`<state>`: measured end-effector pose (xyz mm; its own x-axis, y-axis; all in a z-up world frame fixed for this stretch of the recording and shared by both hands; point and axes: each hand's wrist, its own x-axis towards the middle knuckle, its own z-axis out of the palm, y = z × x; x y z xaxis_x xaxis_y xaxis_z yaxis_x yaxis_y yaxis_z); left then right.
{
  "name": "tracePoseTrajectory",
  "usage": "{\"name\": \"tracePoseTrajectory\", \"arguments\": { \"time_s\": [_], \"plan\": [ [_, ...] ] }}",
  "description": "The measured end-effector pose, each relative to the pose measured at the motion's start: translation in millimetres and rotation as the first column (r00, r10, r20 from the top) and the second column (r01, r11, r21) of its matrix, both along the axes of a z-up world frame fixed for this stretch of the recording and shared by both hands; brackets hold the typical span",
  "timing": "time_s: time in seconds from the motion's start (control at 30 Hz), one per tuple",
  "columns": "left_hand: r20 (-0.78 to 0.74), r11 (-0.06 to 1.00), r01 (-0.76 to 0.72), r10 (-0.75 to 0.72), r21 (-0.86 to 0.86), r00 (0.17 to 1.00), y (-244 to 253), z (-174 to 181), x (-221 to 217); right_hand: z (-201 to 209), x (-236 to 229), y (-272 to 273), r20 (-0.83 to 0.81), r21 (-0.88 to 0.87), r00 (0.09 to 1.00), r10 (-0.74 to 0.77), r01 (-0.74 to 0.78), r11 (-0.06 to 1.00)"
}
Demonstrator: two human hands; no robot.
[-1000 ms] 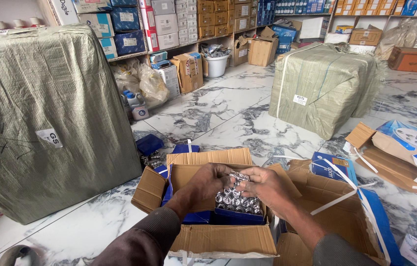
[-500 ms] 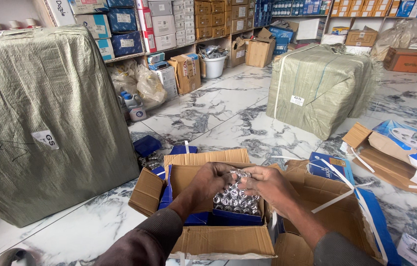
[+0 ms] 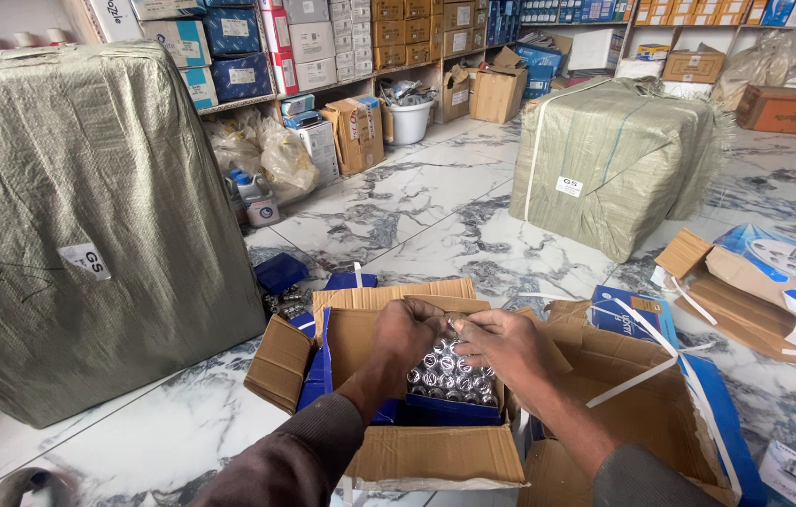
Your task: The person removes small blue boxes from a larger cardboard shipping carton and stacks them on a nearby shelf.
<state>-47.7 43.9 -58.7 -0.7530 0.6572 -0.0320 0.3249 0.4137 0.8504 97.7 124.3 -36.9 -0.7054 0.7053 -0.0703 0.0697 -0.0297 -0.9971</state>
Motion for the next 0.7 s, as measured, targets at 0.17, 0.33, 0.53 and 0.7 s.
{"name": "tracePoseTrajectory", "arguments": {
  "time_s": [0.17,0.33,0.53,0.7],
  "plan": [
    [0.134,0.986,0.11,-0.127,0.127,0.983,-10,9,2,5,4,-3,0.01,-0.054,1.0,0.028,-0.027,0.998],
    [0.275,0.945,0.161,-0.241,0.284,0.931,-25,28,13,9,6,-5,0.028,-0.128,0.998,0.057,-0.053,0.99],
    [0.128,0.894,0.025,-0.091,0.448,0.988,-6,-4,12,0,-3,3,0.111,-0.031,0.994,0.024,-0.021,0.999],
    [-0.127,0.985,-0.036,0.058,0.171,0.99,-8,-10,11,-14,-8,9,0.104,0.013,0.994,0.024,-0.026,1.0]
  ]
}}
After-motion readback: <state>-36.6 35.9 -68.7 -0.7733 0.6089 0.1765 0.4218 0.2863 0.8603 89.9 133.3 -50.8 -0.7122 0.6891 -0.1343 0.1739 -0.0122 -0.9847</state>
